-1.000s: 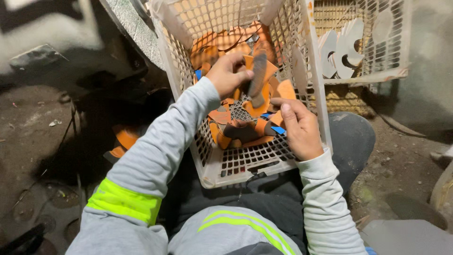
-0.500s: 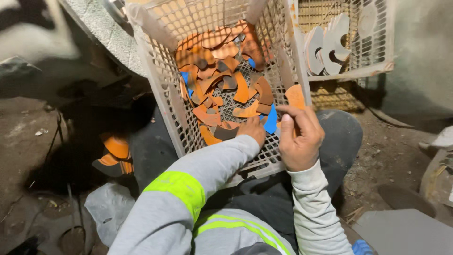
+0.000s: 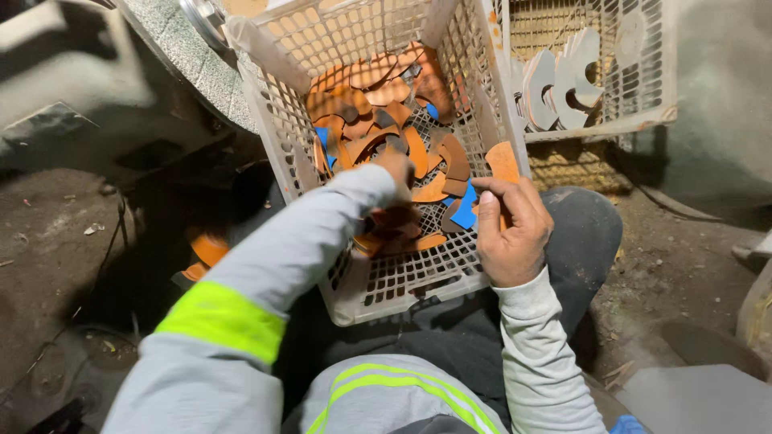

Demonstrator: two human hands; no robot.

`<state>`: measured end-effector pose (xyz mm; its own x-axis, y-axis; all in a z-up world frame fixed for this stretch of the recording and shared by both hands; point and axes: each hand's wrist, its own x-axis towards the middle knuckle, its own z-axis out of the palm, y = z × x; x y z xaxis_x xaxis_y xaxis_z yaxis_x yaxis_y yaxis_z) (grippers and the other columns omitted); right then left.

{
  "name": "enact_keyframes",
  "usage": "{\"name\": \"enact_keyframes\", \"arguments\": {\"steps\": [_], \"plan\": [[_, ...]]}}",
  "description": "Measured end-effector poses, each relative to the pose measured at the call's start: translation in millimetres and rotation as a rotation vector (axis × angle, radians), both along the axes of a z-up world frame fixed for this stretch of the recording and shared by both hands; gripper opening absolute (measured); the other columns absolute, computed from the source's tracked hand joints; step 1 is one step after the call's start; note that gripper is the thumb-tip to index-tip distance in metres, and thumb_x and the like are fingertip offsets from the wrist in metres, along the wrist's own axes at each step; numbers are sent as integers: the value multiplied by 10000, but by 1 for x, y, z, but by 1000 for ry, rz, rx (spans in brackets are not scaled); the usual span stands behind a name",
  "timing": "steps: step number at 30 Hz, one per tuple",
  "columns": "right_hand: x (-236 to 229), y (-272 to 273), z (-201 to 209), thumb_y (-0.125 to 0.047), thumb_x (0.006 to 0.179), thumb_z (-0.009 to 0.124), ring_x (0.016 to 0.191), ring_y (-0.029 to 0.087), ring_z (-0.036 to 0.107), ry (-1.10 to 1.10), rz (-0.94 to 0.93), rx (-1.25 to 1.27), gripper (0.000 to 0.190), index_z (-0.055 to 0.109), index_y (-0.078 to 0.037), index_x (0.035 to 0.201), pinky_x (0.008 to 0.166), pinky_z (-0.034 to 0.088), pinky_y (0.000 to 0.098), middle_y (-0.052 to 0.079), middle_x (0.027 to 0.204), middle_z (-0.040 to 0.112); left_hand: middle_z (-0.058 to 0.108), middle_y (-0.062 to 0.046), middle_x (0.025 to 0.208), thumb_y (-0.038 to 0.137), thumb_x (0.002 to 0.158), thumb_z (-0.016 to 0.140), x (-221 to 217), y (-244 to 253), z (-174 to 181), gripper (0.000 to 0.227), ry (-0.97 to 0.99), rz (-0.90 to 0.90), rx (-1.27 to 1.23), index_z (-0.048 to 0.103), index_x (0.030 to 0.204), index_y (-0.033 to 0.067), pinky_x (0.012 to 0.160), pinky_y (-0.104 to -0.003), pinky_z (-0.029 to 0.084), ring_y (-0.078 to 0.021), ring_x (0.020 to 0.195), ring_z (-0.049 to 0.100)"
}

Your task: The person sits on the floor and sorts orange and blue shoe sole parts from a white plastic crate. They pick up individual pieces, inspect them, and place them into a white bucket beside them.

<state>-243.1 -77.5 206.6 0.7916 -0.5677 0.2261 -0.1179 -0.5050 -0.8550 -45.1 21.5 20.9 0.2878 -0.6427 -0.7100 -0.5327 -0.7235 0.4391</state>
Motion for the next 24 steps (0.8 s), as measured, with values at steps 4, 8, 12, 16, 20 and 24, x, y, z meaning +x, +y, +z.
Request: {"name": "enact_keyframes", "arguments": {"steps": [4, 8, 12, 16, 20, 24], "plan": [[1, 0, -1, 19, 1018, 588, 797, 175, 692, 37, -11, -7, 146, 708, 13, 1101, 718, 544, 294, 107, 932, 638, 732, -70, 884, 49, 823, 745, 25, 50, 77, 148, 204, 363, -687, 685, 956, 27, 766, -306, 577, -166, 836, 695], [3, 0, -3, 27, 1037, 530, 897, 208, 697, 12, 3, -73, 221, 674, 6, 1203, 819, 549, 317, 125, 1017, 677, 686, -57, 943, 70, 863, 721, -9, 95, 134, 268, 554, 840, -796, 645, 1118, 34, 732, -293, 617, -131, 811, 696], [2, 4, -7, 4, 1088, 464, 1013, 204, 686, -14, 52, 169, 388, 438, 15, 1476, 949, 549, 309, 151, 1139, 697, 674, -88, 971, 66, 893, 710, -46, 117, 154, 259, 605, 1068, -868, 651, 1141, 17, 794, -293, 614, -139, 856, 694], [0, 7, -13, -7, 1005, 439, 926, 190, 725, 44, 52, 626, 494, 309, -37, 1481, 834, 615, 322, 136, 1100, 708, 675, -120, 946, 57, 878, 660, -70, 116, 156, 152, 833, 1260, -896, 546, 975, 29, 742, -354, 637, -198, 804, 717], [1, 7, -21, -25, 1045, 441, 947, 216, 718, 82, 84, 639, 396, 444, 10, 1439, 849, 612, 344, 159, 1118, 695, 736, -87, 1086, 30, 867, 696, -83, 116, 154, 201, 767, 1059, -994, 504, 926, 42, 858, -296, 593, -141, 948, 695], [6, 2, -27, -7, 1060, 509, 1247, 294, 608, 11, 168, 254, 415, 459, 40, 1468, 1079, 504, 405, 209, 1345, 602, 658, -62, 1138, 50, 889, 815, -82, 119, 159, 306, 489, 883, -1035, 522, 975, 25, 821, -293, 522, -129, 931, 585]]}}
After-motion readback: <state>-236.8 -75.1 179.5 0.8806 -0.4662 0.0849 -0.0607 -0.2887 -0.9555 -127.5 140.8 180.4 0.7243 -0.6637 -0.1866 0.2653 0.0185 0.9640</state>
